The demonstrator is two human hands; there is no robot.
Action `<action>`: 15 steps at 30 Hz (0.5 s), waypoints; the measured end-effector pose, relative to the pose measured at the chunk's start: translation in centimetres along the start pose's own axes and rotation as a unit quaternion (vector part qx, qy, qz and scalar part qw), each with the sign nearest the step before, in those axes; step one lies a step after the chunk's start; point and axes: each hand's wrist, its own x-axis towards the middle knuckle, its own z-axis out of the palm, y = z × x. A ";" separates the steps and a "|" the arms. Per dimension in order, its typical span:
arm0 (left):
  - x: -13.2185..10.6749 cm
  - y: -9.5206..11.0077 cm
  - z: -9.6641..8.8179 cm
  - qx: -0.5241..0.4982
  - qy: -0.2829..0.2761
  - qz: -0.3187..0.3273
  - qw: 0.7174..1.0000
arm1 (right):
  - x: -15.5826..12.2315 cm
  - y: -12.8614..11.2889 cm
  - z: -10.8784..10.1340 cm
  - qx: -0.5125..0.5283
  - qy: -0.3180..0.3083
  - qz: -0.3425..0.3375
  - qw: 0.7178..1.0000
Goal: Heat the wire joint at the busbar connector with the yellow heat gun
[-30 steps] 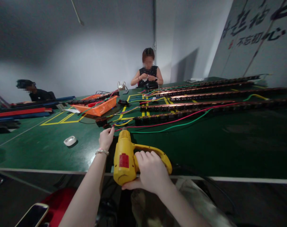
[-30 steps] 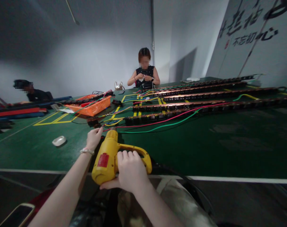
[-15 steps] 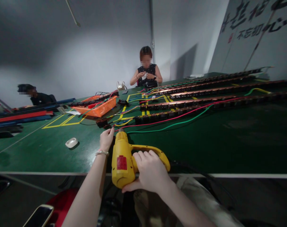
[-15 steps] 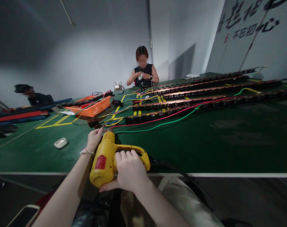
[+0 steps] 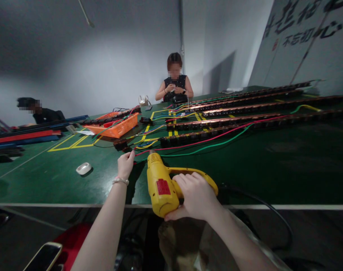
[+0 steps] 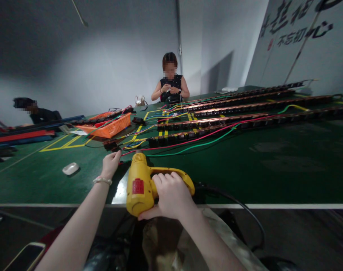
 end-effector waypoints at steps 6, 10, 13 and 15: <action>-0.1 0.3 -0.1 0.007 0.001 -0.004 1.000 | -0.8 1.7 -1.2 -0.014 -0.016 0.023 1.000; -0.1 0.5 -0.2 0.010 0.002 -0.009 1.000 | -1.3 2.8 -2.0 -0.035 -0.015 0.027 0.999; -0.2 0.7 -0.3 0.009 0.006 -0.012 1.000 | -1.7 3.7 -2.6 -0.057 -0.013 0.031 0.998; -0.2 0.8 -0.3 0.007 0.008 -0.013 1.000 | -2.1 4.2 -3.1 -0.068 -0.011 0.035 0.997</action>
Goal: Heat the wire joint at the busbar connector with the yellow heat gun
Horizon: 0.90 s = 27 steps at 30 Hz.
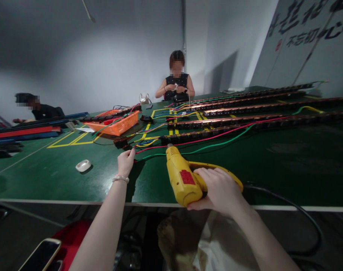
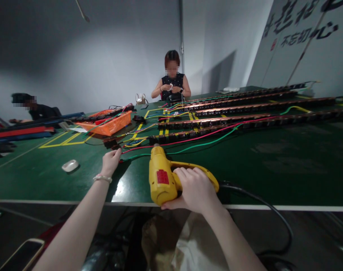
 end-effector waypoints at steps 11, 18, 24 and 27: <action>0.0 -0.2 0.1 0.004 -0.004 0.008 1.000 | -2.3 3.8 -1.5 -0.128 0.031 0.054 0.990; -0.2 0.3 0.2 -0.001 0.007 0.012 1.000 | -2.9 5.0 -1.1 -0.151 0.051 0.040 0.986; -0.2 0.4 0.3 -0.007 0.010 0.010 1.000 | -2.6 3.8 -0.8 -0.145 0.077 0.034 0.986; -0.2 0.4 0.4 -0.001 0.019 0.014 1.000 | -2.2 2.1 -0.5 -0.137 0.080 0.043 0.986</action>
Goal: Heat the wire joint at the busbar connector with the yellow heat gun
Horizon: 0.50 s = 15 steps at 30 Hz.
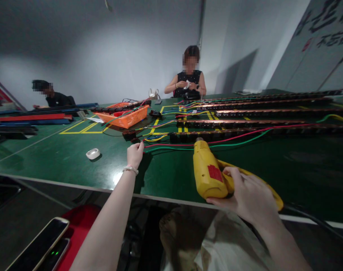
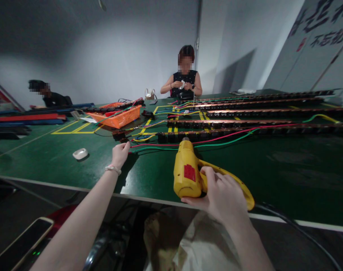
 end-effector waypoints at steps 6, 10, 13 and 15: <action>0.1 0.0 0.1 0.005 0.009 -0.013 1.000 | 0.5 -3.8 0.0 0.001 0.009 -0.021 1.000; 0.2 -0.1 0.1 0.003 0.011 -0.021 1.000 | 0.8 -5.8 0.2 0.029 0.009 -0.031 0.999; 0.3 -0.2 0.2 0.002 0.012 -0.022 1.000 | 1.1 -7.4 0.6 0.070 -0.012 -0.021 0.997; 0.3 -0.3 0.3 0.005 0.013 -0.019 1.000 | 1.4 -8.6 0.9 0.092 -0.024 -0.020 0.995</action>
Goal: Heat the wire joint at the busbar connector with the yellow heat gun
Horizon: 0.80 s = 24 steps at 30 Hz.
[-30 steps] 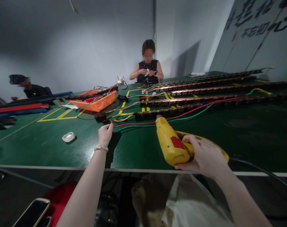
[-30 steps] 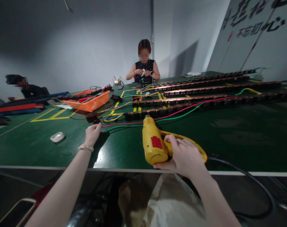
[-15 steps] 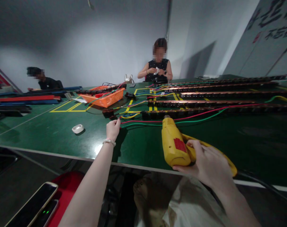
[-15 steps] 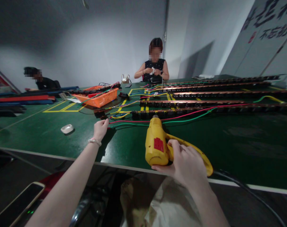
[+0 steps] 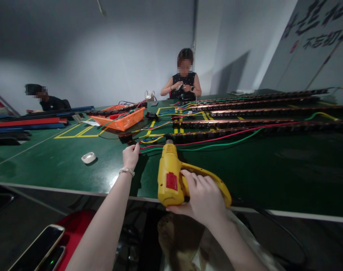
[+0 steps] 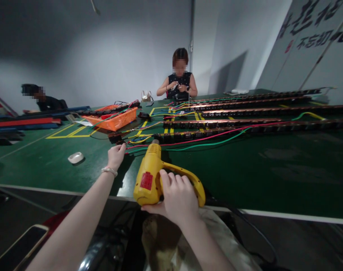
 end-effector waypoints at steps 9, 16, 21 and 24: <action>0.1 0.3 -0.4 0.015 -0.047 -0.001 0.999 | 2.5 -4.7 2.8 0.067 -0.025 -0.053 0.996; 0.3 -0.1 -0.8 -0.033 -0.050 -0.027 0.998 | 2.3 -5.1 3.5 0.095 -0.002 -0.081 0.992; 0.2 -0.4 -0.9 -0.045 -0.047 -0.027 0.998 | 2.1 -4.2 3.3 0.114 0.007 -0.106 0.988; 0.0 0.0 -1.0 -0.034 -0.037 -0.026 0.998 | 2.2 -3.5 3.0 0.127 -0.001 -0.102 0.987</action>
